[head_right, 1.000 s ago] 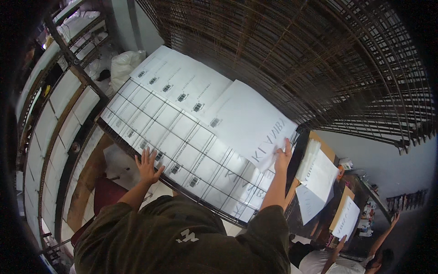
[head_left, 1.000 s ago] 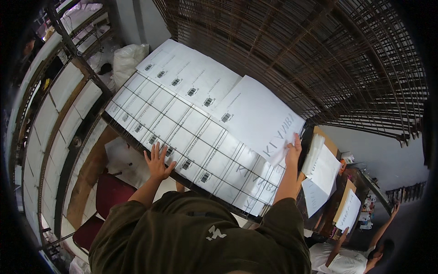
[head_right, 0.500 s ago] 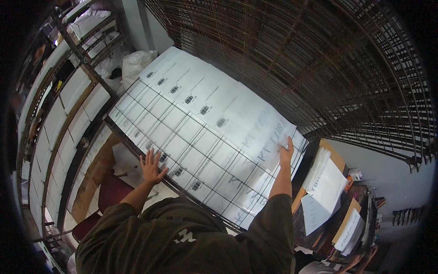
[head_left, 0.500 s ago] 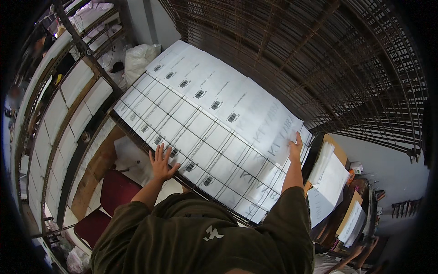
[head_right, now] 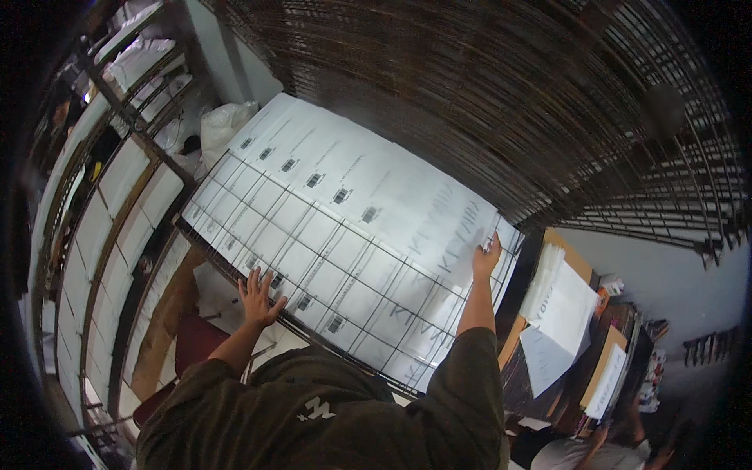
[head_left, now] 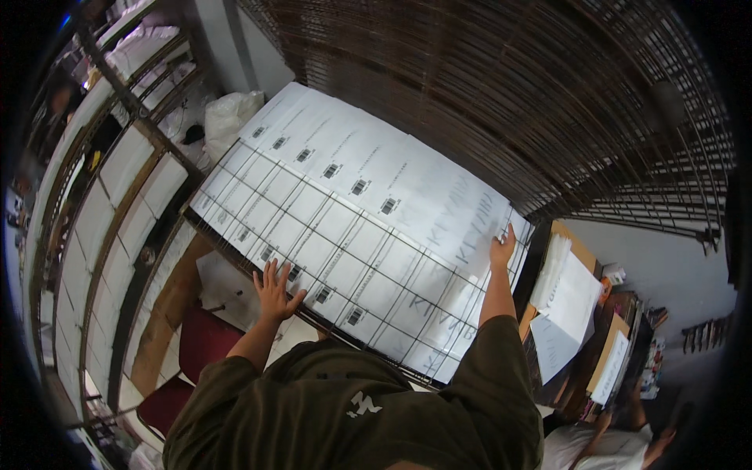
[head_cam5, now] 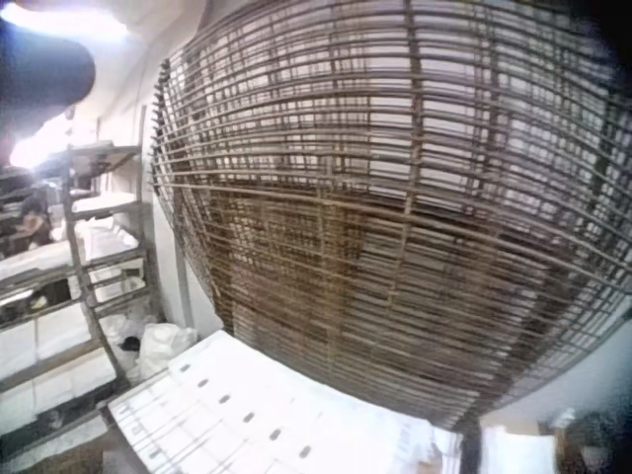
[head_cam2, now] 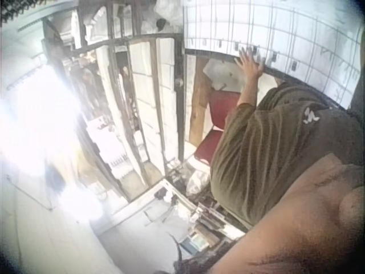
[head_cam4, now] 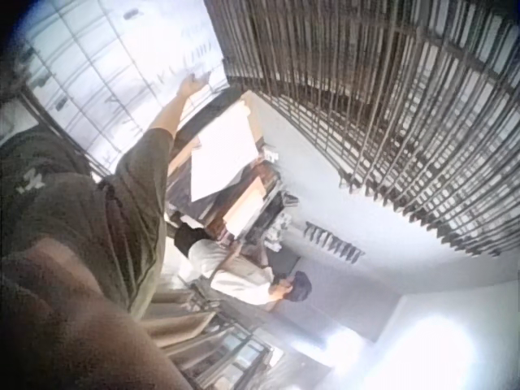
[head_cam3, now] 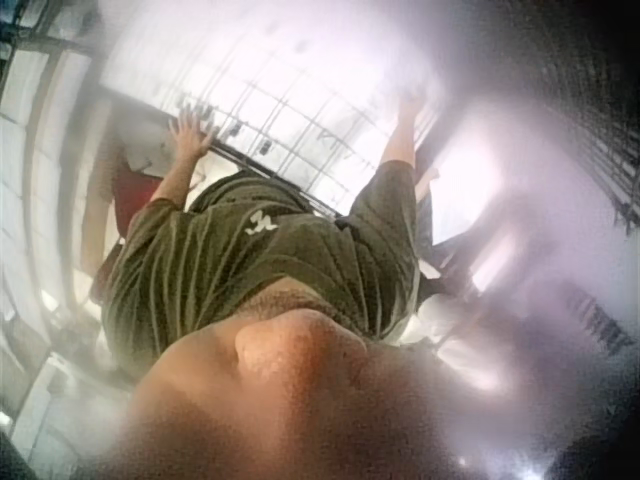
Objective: The person repeatedly picks up individual white sheets of paper from a table and places them onto a large stack on a metal rack. The action is performed one sheet at a time in a repetitive manner throughout the clip.
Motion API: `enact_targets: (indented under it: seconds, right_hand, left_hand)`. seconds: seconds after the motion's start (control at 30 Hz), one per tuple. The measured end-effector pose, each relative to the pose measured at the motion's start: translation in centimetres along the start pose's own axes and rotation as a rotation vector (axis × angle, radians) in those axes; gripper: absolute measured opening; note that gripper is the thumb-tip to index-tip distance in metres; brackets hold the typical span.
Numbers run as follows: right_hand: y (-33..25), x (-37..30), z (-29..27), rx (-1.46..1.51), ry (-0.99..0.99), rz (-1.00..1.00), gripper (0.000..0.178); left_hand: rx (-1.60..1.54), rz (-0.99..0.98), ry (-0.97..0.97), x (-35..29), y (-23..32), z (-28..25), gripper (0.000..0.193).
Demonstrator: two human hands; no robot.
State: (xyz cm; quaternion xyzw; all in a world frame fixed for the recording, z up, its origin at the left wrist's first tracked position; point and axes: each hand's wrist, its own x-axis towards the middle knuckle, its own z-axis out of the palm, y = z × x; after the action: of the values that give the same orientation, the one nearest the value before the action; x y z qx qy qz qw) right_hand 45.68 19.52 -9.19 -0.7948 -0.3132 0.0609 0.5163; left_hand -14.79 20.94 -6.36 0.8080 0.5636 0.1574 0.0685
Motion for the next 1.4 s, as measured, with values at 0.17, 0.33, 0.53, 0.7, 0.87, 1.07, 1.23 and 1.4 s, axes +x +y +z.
enact_targets:
  seconds: [0.17,0.33,0.53,0.7,0.87,1.07,1.23,1.4]
  right_hand:
    - [-4.7,-4.3,-1.9,-0.295,0.096,-0.311,0.059]
    - [-4.4,-11.8,-8.2,-0.374,0.194,-0.279,0.053]
    - [-1.2,-23.6,-17.3,-0.537,0.201,-0.057,0.055]
    - [-0.5,-31.3,-20.3,-0.537,0.136,-0.051,0.073]
    - [-1.8,-34.3,-20.1,-0.447,0.026,0.052,0.071]
    - [-1.8,-33.8,-21.5,-0.447,0.002,-0.089,0.064]
    - [1.6,-33.3,-23.5,-0.299,0.146,-0.006,0.061]
    - [6.5,-29.9,-27.6,-0.01,0.541,0.175,0.055]
  left_hand:
    - [0.013,0.016,0.025,-0.8,-0.3,0.6,0.072]
    - [0.028,0.032,0.023,-0.5,0.2,0.5,0.073]
    - [0.125,0.028,0.024,-1.1,0.1,1.4,0.073]
    - [0.024,0.004,0.06,-2.6,1.8,2.2,0.075]
    - [0.012,0.188,-0.007,-5.5,9.3,3.9,0.074]
    - [0.036,0.234,-0.006,-6.8,12.7,3.8,0.072]
    - [0.088,0.289,0.089,-6.9,12.1,4.8,0.07]
    - [0.083,0.301,0.15,-7.2,11.7,5.5,0.069]
